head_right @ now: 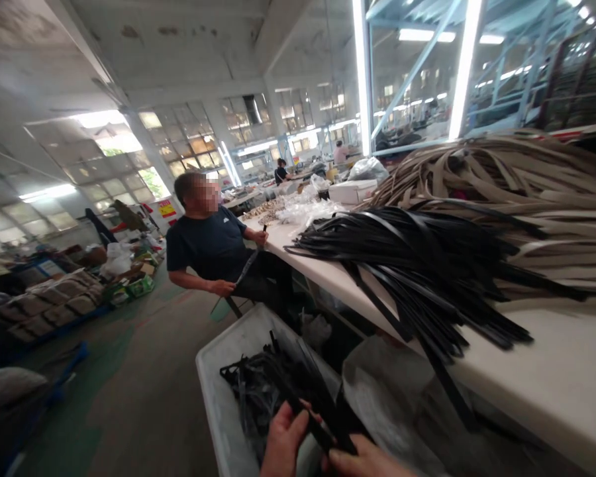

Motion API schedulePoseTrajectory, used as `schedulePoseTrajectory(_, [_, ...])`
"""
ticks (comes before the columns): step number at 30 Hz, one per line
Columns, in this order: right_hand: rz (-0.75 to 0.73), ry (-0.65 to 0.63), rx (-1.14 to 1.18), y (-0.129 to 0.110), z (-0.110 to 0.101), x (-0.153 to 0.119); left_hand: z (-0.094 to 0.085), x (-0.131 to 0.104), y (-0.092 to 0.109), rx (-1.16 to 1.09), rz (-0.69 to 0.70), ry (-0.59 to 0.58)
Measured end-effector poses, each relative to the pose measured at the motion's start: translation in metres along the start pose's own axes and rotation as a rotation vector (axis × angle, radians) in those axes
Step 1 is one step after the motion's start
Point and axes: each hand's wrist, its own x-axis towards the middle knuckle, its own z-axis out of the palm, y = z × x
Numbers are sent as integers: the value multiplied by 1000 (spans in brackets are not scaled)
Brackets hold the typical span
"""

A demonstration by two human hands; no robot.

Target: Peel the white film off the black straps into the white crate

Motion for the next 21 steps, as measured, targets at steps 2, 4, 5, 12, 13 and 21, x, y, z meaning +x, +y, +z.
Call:
schedulePoseTrajectory(2, [131,-10,145,-2,11,-17,2,-17,13,67,-27,-86])
schedulePoseTrajectory(4, [164,-12,244,-9,21,-32,3,-31,18,126,-72,-174])
schedulePoseTrajectory(5, [184,-24,241,-13,24,-38,3,-37,18,147,-99,-225])
schedulePoseTrajectory(12, [227,78,-303,-37,-2,-64,-13,-43,-6,204,-116,-62])
schedulePoseTrajectory(13, [225,181,-453,-38,-12,-65,-15,-42,-9,205,-131,-20])
schedulePoseTrajectory(21, [506,644,-984,-14,-112,-48,-23,-39,-42,391,-356,-88])
